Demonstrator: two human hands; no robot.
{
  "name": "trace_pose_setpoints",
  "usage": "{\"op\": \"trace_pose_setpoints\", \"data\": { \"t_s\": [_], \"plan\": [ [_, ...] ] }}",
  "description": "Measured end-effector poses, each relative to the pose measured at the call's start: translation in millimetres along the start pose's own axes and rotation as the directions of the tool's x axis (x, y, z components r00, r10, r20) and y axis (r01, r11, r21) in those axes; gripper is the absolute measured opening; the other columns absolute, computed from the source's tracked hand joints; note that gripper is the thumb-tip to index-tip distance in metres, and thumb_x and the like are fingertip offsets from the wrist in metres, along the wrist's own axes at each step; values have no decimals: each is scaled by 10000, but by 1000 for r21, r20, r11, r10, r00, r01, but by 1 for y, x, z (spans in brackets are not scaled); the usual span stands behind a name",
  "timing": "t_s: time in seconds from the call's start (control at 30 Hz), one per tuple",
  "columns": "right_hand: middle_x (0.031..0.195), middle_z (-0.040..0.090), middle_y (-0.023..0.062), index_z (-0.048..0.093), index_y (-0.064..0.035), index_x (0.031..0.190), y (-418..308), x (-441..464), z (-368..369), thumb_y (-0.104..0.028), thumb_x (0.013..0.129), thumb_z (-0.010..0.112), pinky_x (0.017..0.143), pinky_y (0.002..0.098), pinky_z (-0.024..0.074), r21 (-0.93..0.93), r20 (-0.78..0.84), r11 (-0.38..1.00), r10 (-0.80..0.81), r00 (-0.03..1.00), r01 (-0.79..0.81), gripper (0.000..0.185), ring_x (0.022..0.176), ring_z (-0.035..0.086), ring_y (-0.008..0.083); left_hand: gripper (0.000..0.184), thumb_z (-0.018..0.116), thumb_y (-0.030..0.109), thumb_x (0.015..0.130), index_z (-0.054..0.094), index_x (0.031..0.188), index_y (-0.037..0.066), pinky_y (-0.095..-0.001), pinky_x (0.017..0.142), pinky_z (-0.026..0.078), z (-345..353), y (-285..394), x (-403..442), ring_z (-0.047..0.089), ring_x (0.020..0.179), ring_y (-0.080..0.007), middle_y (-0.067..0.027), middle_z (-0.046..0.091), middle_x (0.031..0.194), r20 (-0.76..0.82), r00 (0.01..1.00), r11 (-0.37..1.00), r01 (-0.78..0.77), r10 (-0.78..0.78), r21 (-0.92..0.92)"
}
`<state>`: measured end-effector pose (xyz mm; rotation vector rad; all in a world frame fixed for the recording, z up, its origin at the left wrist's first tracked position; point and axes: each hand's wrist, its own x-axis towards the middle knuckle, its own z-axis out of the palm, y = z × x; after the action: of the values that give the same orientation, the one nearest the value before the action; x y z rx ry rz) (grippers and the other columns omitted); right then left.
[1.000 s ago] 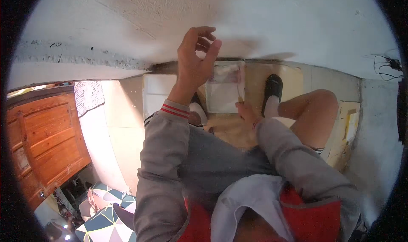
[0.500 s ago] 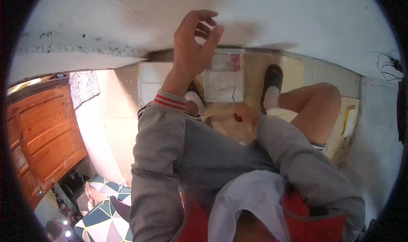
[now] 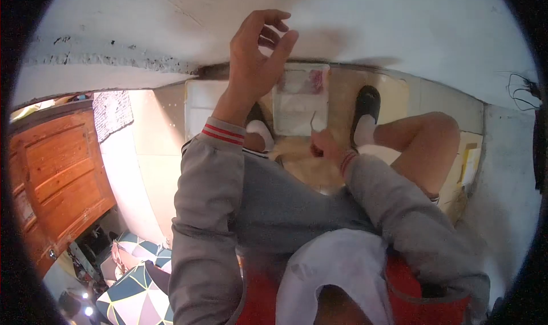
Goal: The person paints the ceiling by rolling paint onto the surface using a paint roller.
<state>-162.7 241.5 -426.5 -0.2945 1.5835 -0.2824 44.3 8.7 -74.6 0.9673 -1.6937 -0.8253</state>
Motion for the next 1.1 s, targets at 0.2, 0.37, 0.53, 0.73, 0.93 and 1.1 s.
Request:
{"op": "trace_pose_setpoints", "data": {
  "t_s": [0.2, 0.37, 0.53, 0.73, 0.93, 1.1],
  "plan": [
    [772, 716, 169, 682, 5, 755, 80, 73, -12, -217, 921, 629, 510, 445, 505, -654, 449, 280, -605, 658, 703, 282, 566, 645, 275, 280, 727, 67, 959, 642, 1222, 22, -270, 745, 567, 6, 6, 2, 658, 815, -111, -67, 686, 989, 22, 1000, 1000, 7, -7, -18],
    [733, 723, 179, 666, -35, 730, 38, 73, -11, -200, 836, 701, 569, 447, 528, -717, 622, -163, -589, 516, 678, 198, 625, 698, 308, 282, 727, 46, 949, 643, 1216, 18, -265, 732, 565, 10, 5, 4, 657, 801, -106, -64, 677, 989, 22, 1000, 1000, 8, -9, 20],
    [627, 638, 62, 612, -30, 707, 7, 86, -22, -286, 938, 689, 457, 399, 480, -415, 143, 658, -634, 760, 628, 354, 497, 580, 203, 312, 749, 95, 917, 629, 1198, 36, -321, 728, 563, 10, 7, 6, 640, 797, -165, -90, 667, 1001, 34, 996, 996, 85, -84, -33],
    [664, 652, 144, 642, -4, 803, -77, -42, 10, -419, 1062, 540, 483, 425, 489, -578, -59, 780, -334, 941, 240, 500, 535, 611, 259, 286, 722, 37, 950, 635, 1222, 19, -268, 735, 556, 3, 11, 7, 655, 814, -107, -71, 677, 992, 8, 1000, 999, 6, -6, -32],
    [708, 582, 53, 608, -1, 970, -109, -207, 10, -327, 1046, 584, 535, 366, 446, -267, -88, 880, -428, 900, 393, 336, 581, 569, 172, 270, 731, 27, 908, 644, 1163, 9, -295, 715, 559, -2, 16, 1, 657, 776, -142, -87, 664, 954, -221, 974, 996, -60, 45, -66],
    [770, 576, 89, 631, 40, 1126, -121, -268, -13, -280, 1034, 604, 643, 336, 459, -282, -132, 490, -871, 473, 825, 334, 661, 520, 156, 271, 657, 163, 1022, 587, 1216, -13, -288, 779, 543, -13, 18, -11, 636, 830, -142, -89, 622, 1016, -425, 888, 983, -177, 177, 40]
  ]
}}
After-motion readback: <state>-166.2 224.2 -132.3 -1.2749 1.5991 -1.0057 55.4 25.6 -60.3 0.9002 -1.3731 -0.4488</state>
